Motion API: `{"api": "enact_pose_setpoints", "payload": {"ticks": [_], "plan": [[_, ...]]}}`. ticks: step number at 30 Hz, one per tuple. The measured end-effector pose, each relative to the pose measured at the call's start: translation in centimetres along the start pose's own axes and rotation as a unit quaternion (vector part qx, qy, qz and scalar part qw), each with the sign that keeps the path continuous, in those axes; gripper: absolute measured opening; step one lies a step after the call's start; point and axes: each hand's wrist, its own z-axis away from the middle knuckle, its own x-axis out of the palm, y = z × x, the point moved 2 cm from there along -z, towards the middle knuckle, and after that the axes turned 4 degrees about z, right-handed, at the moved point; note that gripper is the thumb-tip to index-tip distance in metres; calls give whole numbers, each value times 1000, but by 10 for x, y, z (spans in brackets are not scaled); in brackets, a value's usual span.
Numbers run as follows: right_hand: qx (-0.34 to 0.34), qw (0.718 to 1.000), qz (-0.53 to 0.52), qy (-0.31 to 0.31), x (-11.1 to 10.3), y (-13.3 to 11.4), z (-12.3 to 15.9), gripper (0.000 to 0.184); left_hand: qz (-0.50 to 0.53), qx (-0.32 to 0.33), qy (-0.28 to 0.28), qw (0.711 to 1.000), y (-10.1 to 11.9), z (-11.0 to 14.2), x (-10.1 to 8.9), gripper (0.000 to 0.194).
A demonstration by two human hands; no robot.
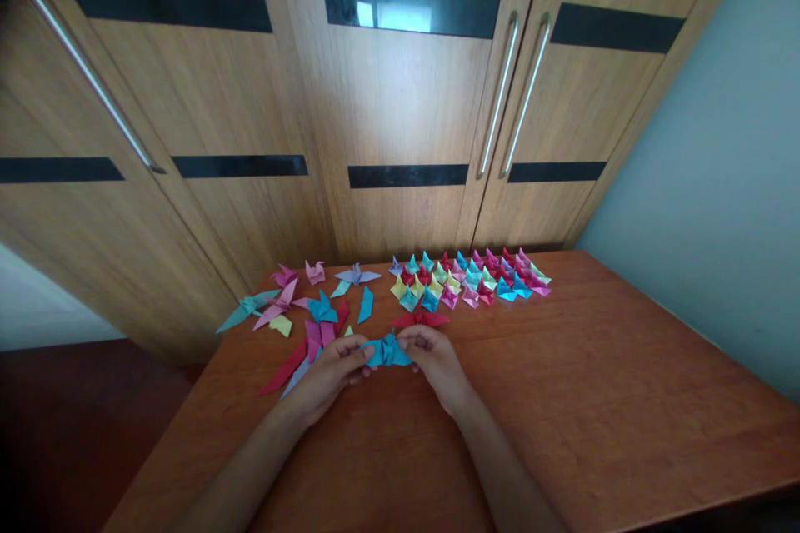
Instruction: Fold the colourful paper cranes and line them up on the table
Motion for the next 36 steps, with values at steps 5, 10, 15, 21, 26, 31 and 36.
{"api": "enact_pose_setpoints", "payload": {"ticks": [5, 10, 15, 21, 26, 31, 36], "plan": [[-7, 1000, 0, 23, -2, -3, -1, 26, 12, 2, -3, 1000, 0, -1, -6, 25], [-101, 981, 118, 113, -5, -14, 2, 29, -39, 8, 26, 999, 1, -2, -3, 30], [-222, 902, 277, 246, -9, -23, 13, 22, -69, 21, 70, 995, -3, -4, -3, 30], [-213, 873, 422, 123, 10, -13, 13, 18, -68, 32, 69, 995, -6, -6, -2, 31], [-209, 839, 484, 135, 12, -9, 11, 18, -81, 22, 64, 994, -6, -5, 2, 31], [-192, 794, 535, 216, -14, -14, 8, 25, -91, 21, 63, 994, -6, -4, 3, 34], [-156, 736, 587, 299, -54, -28, 8, 29, -106, 18, 49, 993, -6, -4, 5, 36]]}}
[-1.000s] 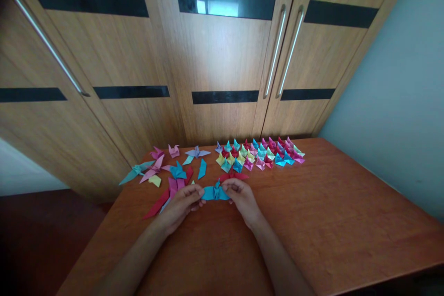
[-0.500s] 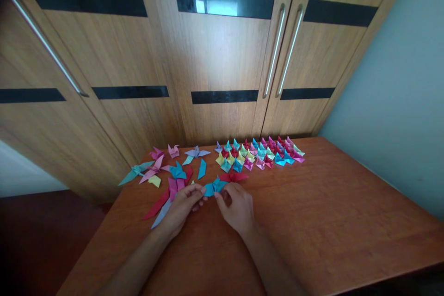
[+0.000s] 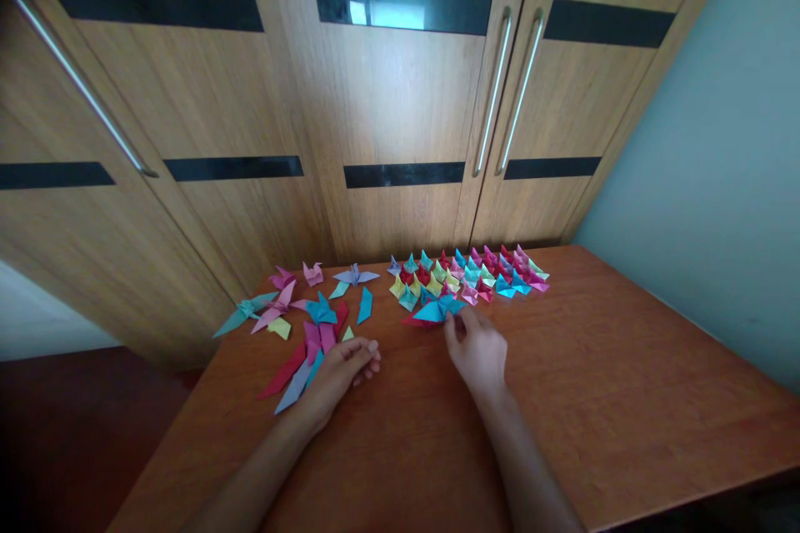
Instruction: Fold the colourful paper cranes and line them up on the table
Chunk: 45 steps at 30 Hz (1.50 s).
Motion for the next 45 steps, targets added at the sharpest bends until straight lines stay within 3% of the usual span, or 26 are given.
{"api": "enact_pose_setpoints", "payload": {"ticks": [9, 15, 20, 25, 34, 45], "plan": [[20, 994, 104, -15, -11, 36, -6, 26, -11, 7, 0, 1000, 0, -1, 5, 30], [37, 984, 152, -91, -7, 44, -4, 20, -37, 54, 6, 998, -14, -7, 5, 23], [38, 978, 147, -141, -3, 42, 2, 17, -78, 97, 58, 991, -20, -14, 5, 29], [44, 977, 142, -156, -1, 40, 4, 19, -103, 111, 96, 984, -12, -37, 13, 35], [40, 977, 131, -165, 1, 43, 6, 20, -79, 105, 55, 990, -10, -74, 41, 23], [61, 976, 126, -168, 2, 45, 5, 21, -126, 102, 51, 985, -21, -73, 22, 17]]}}
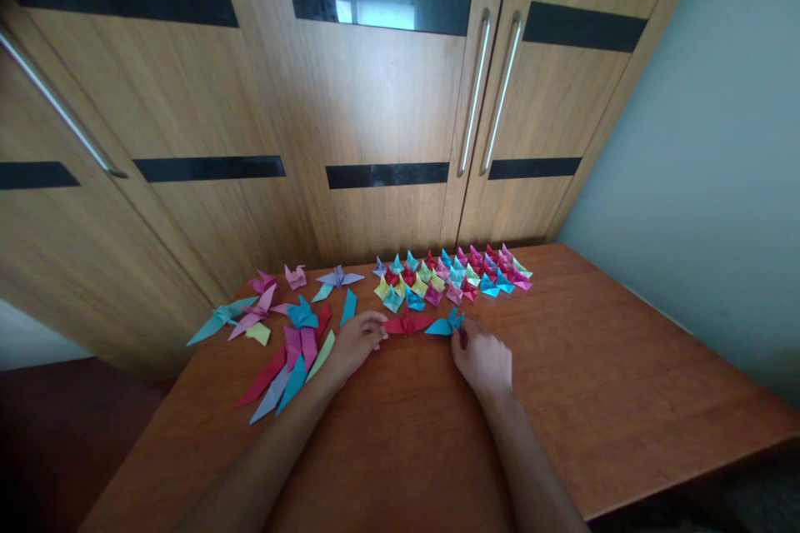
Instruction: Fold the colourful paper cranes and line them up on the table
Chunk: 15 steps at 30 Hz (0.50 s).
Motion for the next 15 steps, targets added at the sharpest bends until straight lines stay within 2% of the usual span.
{"api": "enact_pose_setpoints", "payload": {"ticks": [6, 15], "plan": [[25, 1000, 2, 9, -2, 1, -1, 20, -46, -6, 28, 999, -6, 0, -5, 17], [24, 999, -10, 40, 2, 2, -4, 19, -81, 11, 48, 995, -7, 1, -5, 19]]}}
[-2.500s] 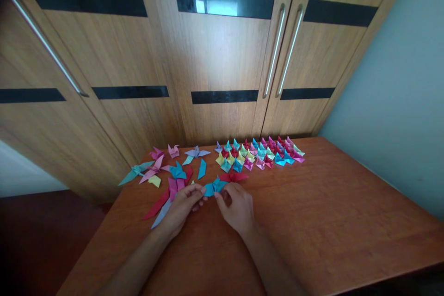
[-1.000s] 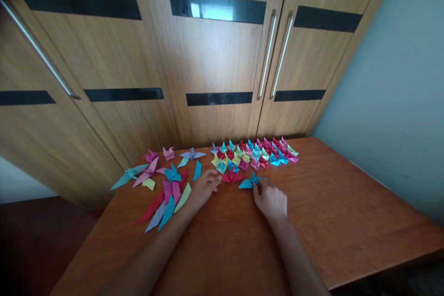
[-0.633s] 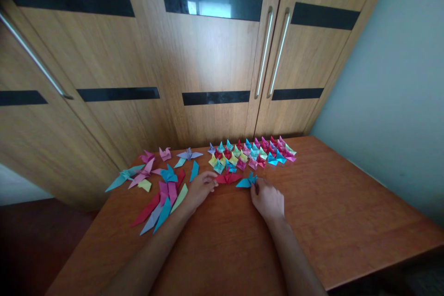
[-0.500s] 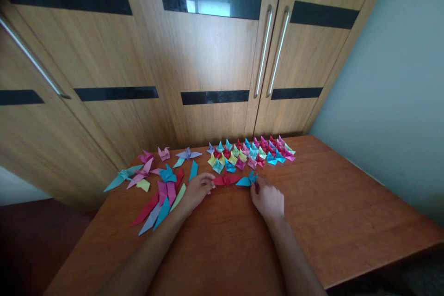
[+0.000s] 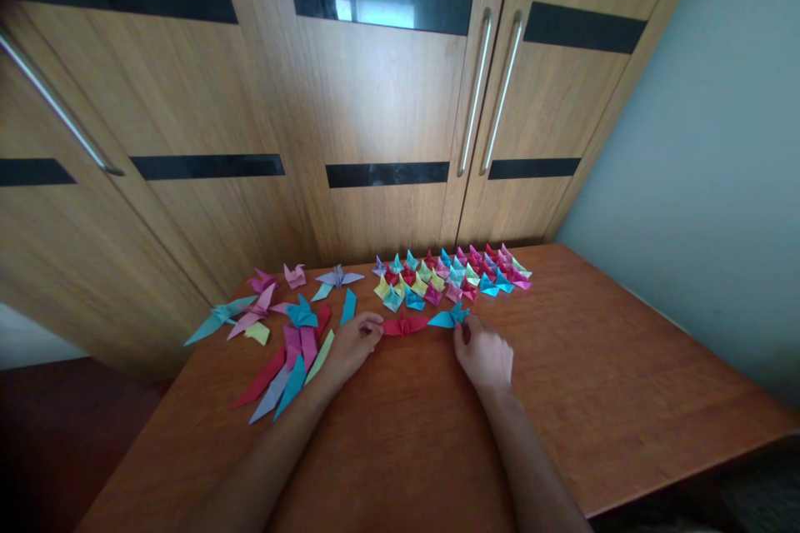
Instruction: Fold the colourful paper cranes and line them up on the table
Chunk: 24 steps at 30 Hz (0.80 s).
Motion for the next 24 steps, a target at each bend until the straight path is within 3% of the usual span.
{"api": "enact_pose_setpoints", "payload": {"ticks": [24], "plan": [[-32, 999, 34, -10, 13, -21, -9, 22, -26, 46, 0, 999, -1, 3, -1, 18]]}}
